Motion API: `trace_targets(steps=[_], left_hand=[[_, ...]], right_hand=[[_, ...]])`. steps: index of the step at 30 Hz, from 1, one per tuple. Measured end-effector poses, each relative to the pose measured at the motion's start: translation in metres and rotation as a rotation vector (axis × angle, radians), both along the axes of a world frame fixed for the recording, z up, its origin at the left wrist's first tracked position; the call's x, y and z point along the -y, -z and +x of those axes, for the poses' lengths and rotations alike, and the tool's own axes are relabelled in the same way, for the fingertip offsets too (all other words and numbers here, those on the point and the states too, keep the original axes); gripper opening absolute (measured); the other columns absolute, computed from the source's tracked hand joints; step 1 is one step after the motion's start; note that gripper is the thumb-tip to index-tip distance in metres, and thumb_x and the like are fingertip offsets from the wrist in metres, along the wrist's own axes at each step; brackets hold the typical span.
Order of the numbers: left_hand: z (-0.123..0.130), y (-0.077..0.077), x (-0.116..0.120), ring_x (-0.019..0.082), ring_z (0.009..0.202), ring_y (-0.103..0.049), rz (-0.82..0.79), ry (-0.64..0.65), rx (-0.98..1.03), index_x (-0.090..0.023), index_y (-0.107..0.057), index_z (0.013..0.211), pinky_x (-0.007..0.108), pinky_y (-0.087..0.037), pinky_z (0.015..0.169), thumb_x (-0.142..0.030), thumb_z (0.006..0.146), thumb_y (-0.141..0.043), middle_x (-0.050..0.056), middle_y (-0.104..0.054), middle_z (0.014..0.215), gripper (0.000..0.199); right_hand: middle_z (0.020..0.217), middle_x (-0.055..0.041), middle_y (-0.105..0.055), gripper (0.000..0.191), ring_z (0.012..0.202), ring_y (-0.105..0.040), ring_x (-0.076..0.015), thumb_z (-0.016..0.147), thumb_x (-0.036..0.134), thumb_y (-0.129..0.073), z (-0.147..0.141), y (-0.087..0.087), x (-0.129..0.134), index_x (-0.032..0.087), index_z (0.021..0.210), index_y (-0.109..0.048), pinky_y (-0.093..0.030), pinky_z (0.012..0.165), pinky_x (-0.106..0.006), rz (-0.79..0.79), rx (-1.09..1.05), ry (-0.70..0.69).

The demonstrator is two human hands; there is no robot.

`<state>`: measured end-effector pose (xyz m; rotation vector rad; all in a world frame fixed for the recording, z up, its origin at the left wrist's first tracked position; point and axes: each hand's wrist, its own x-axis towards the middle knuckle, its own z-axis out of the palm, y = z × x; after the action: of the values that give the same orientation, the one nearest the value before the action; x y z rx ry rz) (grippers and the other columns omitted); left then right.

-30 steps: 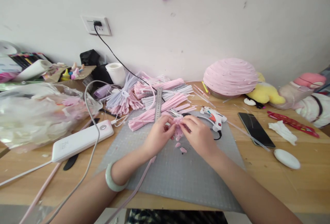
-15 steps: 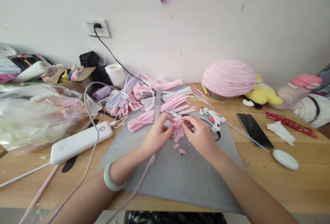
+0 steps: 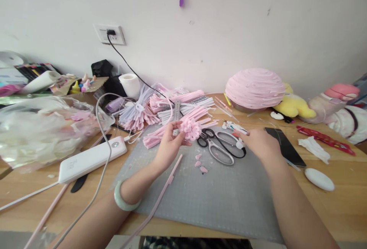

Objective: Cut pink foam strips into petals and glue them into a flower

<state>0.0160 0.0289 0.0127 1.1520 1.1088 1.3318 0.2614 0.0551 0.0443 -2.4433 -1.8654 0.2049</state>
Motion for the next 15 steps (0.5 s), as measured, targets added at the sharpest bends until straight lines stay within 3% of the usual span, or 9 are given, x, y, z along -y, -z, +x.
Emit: trace_targets(steps=[4,8,11,15], left_hand=[[-0.002,0.003,-0.002,0.006,0.063,-0.055,-0.011,-0.02,-0.016,-0.017,-0.043,0.098,0.023,-0.053,0.058,-0.035,0.073,-0.056,0.002,-0.049,0.098,0.034],[-0.002,0.003,-0.002,0.008,0.058,-0.057,-0.038,-0.007,-0.053,-0.017,-0.042,0.099,0.021,-0.049,0.051,-0.037,0.073,-0.056,0.0,-0.054,0.083,0.036],[-0.002,0.002,-0.002,0.01,0.059,-0.06,-0.043,-0.015,-0.072,-0.017,-0.041,0.099,0.02,-0.047,0.049,-0.037,0.074,-0.055,-0.001,-0.055,0.075,0.035],[-0.003,0.003,-0.003,0.011,0.062,-0.062,-0.031,-0.042,-0.109,-0.018,-0.041,0.099,0.02,-0.046,0.05,-0.035,0.075,-0.054,-0.003,-0.055,0.072,0.032]], right_hand=[[0.068,-0.0136,-0.065,0.049,0.062,-0.061,-0.0272,0.07,0.063,-0.043,0.017,0.016,-0.012,0.019,0.056,-0.061,-0.039,0.052,-0.033,-0.058,-0.02,-0.016],[0.045,-0.0068,-0.057,0.046,0.048,-0.056,-0.0214,0.069,0.058,-0.046,0.027,0.029,-0.023,0.019,0.046,-0.056,-0.039,0.049,-0.031,-0.109,-0.174,-0.038],[0.042,-0.0029,-0.055,0.035,0.043,-0.053,-0.018,0.067,0.05,-0.053,0.027,0.029,-0.026,0.019,0.051,-0.056,-0.039,0.046,-0.029,-0.055,-0.48,0.002],[0.055,-0.0005,-0.057,0.02,0.049,-0.054,-0.0155,0.063,0.036,-0.058,0.01,0.018,-0.019,0.019,0.071,-0.054,-0.043,0.048,-0.027,0.203,-1.136,0.046]])
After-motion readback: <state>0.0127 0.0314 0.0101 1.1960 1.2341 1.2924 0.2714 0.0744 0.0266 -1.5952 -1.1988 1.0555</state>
